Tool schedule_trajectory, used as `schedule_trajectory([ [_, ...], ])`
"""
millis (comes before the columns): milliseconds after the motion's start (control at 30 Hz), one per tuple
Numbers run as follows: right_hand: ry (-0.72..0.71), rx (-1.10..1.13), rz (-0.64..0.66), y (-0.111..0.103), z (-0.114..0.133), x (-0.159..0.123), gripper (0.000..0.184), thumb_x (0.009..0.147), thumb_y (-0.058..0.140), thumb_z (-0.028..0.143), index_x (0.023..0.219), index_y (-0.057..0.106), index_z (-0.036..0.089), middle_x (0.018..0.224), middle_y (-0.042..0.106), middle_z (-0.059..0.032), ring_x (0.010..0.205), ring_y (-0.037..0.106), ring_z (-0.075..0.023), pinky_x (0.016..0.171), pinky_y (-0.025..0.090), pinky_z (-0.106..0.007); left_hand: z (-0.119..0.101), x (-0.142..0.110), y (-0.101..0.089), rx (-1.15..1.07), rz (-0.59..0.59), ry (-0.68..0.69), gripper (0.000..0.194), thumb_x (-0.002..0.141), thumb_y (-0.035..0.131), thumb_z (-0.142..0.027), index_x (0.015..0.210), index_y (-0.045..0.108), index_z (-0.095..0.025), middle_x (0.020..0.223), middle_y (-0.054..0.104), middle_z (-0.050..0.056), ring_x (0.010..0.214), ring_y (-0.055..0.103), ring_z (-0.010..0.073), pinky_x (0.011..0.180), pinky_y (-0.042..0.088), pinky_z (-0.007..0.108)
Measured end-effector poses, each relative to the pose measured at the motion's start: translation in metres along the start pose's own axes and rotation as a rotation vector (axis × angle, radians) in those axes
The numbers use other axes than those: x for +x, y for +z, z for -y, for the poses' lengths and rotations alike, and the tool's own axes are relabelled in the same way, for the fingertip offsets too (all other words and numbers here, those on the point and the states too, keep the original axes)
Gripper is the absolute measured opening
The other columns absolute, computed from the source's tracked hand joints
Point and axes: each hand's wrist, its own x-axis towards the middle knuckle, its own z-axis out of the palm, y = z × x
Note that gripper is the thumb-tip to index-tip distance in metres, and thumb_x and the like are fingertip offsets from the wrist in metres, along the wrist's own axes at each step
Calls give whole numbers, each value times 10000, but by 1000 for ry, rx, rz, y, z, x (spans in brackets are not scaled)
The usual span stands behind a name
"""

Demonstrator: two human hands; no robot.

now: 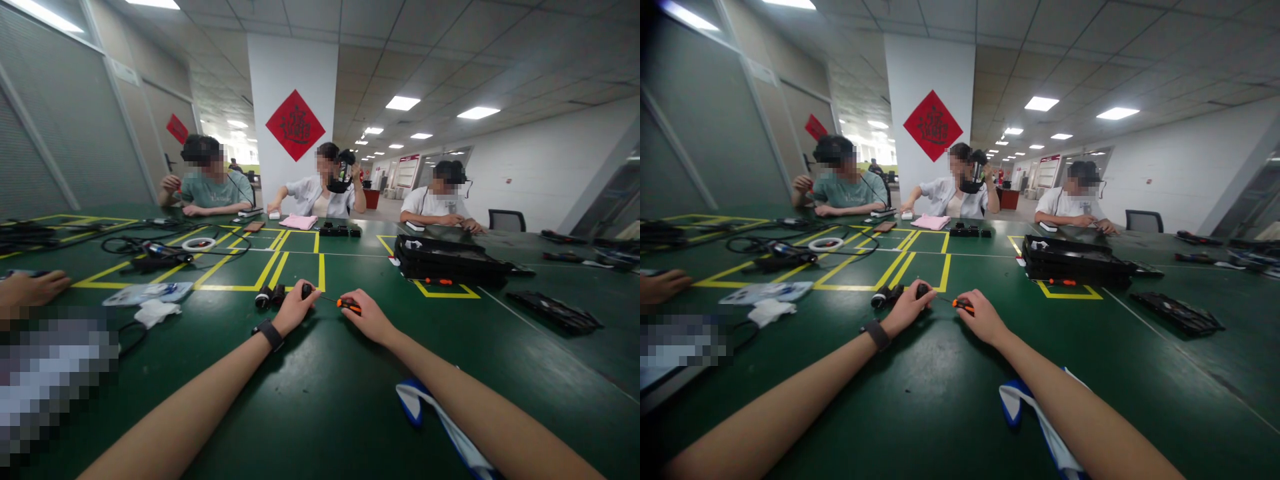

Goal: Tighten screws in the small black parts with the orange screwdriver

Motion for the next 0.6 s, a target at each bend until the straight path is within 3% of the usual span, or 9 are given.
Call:
schedule_trajectory([
  [100,20,-27,-3,5,-3,2,245,852,432,269,1045,556,183,975,536,-60,903,500,-146,839,385,-303,0,0,1,-18,-1,2,321,737,496,-478,869,500,-185,660,545,-28,570,541,124,570,402,244],
  [233,3,-109,24,9,-7,4,262,885,365,257,898,611,168,884,568,-62,887,488,-158,844,366,-326,0,0,1,8,8,25,312,749,481,-473,872,497,-186,669,546,-30,576,545,123,584,404,247],
  [433,-38,-28,-1,3,-4,0,168,835,466,250,910,597,176,912,561,-52,871,503,-152,817,391,-302,-1,0,0,7,16,32,304,751,481,-465,864,501,-183,663,554,-26,584,552,127,598,406,251],
  [600,21,-9,-40,5,-3,1,207,810,500,273,974,577,174,934,561,-52,868,510,-152,810,394,-297,-2,0,0,5,16,39,289,751,488,-447,858,504,-179,653,561,-26,573,537,121,603,403,251],
])
